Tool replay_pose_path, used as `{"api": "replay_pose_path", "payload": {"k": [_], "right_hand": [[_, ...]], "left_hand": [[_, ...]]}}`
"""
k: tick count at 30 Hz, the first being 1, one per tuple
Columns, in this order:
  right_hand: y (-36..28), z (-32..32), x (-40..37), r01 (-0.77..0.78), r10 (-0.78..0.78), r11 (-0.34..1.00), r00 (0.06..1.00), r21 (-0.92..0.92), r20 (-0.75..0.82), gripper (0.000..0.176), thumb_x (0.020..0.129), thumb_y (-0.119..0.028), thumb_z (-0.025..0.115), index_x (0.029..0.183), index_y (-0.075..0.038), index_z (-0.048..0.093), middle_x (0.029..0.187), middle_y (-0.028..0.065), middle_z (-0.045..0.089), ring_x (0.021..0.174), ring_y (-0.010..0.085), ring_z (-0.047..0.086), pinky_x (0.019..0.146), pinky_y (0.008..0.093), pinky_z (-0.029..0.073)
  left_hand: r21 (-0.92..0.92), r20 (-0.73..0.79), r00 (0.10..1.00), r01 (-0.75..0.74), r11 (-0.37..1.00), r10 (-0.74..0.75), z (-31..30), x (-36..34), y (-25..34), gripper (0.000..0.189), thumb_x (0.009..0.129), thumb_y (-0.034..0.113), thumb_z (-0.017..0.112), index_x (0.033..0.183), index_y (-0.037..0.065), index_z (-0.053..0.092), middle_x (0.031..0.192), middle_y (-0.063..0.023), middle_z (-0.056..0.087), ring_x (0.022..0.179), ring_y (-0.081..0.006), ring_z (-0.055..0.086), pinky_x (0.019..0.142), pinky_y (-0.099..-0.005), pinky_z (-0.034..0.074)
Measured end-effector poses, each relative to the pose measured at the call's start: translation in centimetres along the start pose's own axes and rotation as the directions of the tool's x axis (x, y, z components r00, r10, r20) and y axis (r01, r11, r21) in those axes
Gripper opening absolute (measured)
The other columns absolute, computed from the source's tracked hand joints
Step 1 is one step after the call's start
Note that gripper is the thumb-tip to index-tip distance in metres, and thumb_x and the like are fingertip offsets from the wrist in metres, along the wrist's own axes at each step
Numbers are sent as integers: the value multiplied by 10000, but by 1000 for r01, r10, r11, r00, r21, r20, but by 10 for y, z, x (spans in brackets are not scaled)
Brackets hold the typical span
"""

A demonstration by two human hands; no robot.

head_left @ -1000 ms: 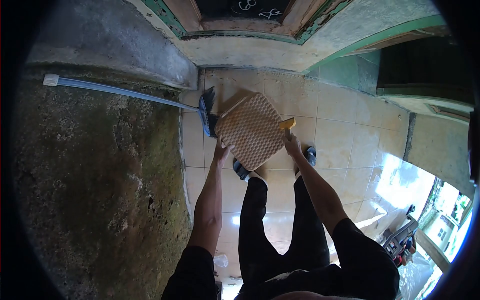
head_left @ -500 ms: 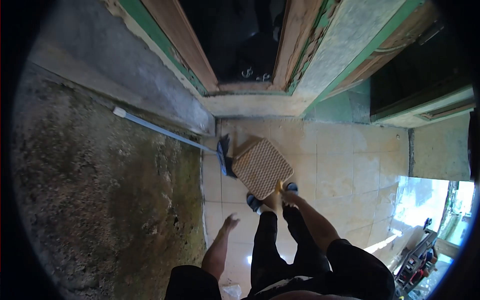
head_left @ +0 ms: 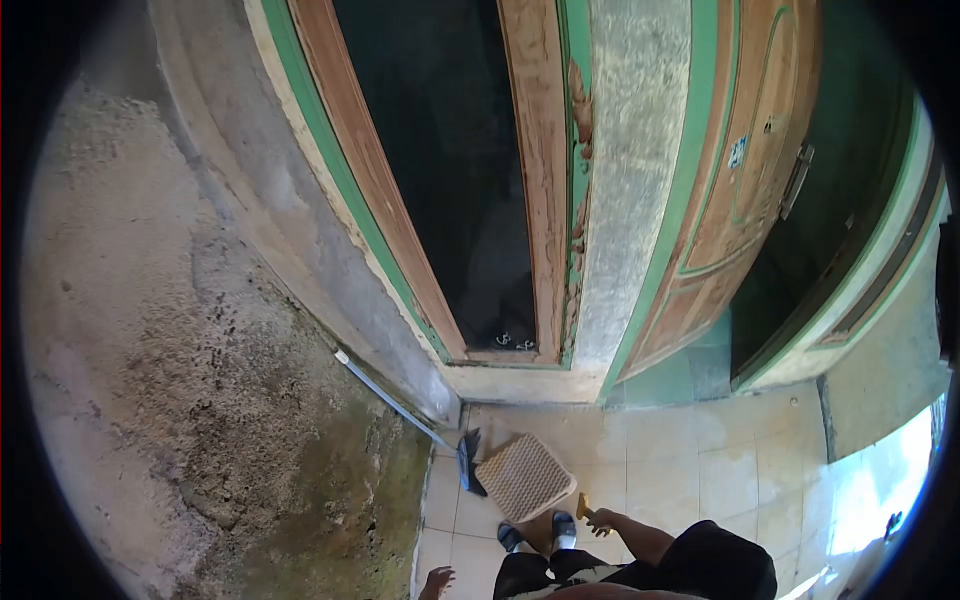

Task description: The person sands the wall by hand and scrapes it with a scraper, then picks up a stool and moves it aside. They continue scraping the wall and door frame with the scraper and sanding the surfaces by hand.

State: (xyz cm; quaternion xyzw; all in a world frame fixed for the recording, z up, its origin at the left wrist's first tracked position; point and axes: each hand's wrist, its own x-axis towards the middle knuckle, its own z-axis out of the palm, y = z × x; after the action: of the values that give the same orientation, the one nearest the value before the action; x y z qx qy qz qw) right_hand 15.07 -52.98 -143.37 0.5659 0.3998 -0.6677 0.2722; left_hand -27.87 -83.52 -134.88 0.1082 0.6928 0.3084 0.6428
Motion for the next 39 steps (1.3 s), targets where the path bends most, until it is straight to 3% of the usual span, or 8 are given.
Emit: {"api": "replay_pose_path", "payload": {"k": [1, 7, 9, 11, 18, 28, 29, 39], "right_hand": [[2, -14, -7, 11, -12, 1000, 1000, -10, -11, 546, 1020, -372, 614, 1476, -94, 501, 1353, 241, 639, 1140, 380, 690, 907, 615, 541], [35, -62, -18, -47, 67, 989, 988, 139, -140, 590, 1001, -349, 639, 1479, -56, 457, 1307, 245, 661, 1059, 380, 722, 872, 573, 574], [63, -75, 13, -28, 42, 997, 980, 76, -195, 530, 966, -353, 684, 1356, -14, 563, 1152, 234, 714, 899, 374, 743, 711, 528, 603], [82, -83, 26, 93, -131, 984, 956, -152, -264, 536, 921, -509, 682, 881, 24, 717, 764, 163, 724, 649, 315, 726, 570, 468, 589], [123, -114, -2, 105, -158, 975, 948, -197, -276, 558, 922, -530, 673, 898, 26, 710, 750, 168, 712, 625, 309, 715, 543, 462, 578], [-31, -146, 22, 113, -170, 974, 939, -198, -299, 596, 924, -565, 658, 926, 30, 698, 726, 174, 693, 585, 297, 696, 497, 451, 560], [-120, -123, 24, 106, -162, 975, 942, -197, -295, 600, 924, -569, 657, 929, 30, 697, 723, 175, 691, 581, 296, 694, 492, 450, 558], [-333, -160, -225, 393, -425, 905, 816, -163, -392, 629, 964, -611, 561, 958, 5, 690, 699, 131, 687, 532, 240, 674, 485, 391, 541]], "left_hand": [[-28, 95, 995, -5, 1000, 8, 7, -1, -3, 768, 949, 557, 614, 1580, 192, 370, 1476, -192, 550, 1353, -382, 479, 1201, -611, 264], [-32, 32, 997, -69, 997, 70, 12, -48, 0, 716, 955, 514, 616, 1550, 175, 403, 1436, -180, 573, 1302, -366, 512, 1146, -588, 303], [-44, 32, 996, -76, 996, 77, 30, -59, 7, 696, 958, 497, 617, 1538, 168, 416, 1420, -176, 583, 1282, -359, 525, 1124, -578, 318], [-51, 27, 995, -92, 994, 94, 40, -57, 21, 675, 960, 480, 617, 1526, 161, 430, 1404, -171, 592, 1262, -352, 538, 1101, -569, 334], [-97, -42, 993, -112, 989, 109, 43, -37, 41, 604, 969, 420, 620, 1484, 137, 476, 1348, -155, 625, 1191, -330, 584, 1024, -537, 388], [-122, -107, 989, -115, 986, 102, 10, 17, 177, 505, 982, 334, 624, 1423, 102, 543, 1269, -132, 672, 1090, -297, 649, 914, -491, 466], [-125, -113, 990, -104, 987, 90, 5, 7, 194, 495, 983, 326, 624, 1417, 99, 549, 1261, -130, 677, 1080, -294, 656, 903, -486, 474], [-72, -159, 985, -81, 994, 69, -78, -39, 376, 402, 996, 240, 628, 1357, 64, 616, 1181, -107, 724, 978, -261, 721, 793, -441, 552]]}}
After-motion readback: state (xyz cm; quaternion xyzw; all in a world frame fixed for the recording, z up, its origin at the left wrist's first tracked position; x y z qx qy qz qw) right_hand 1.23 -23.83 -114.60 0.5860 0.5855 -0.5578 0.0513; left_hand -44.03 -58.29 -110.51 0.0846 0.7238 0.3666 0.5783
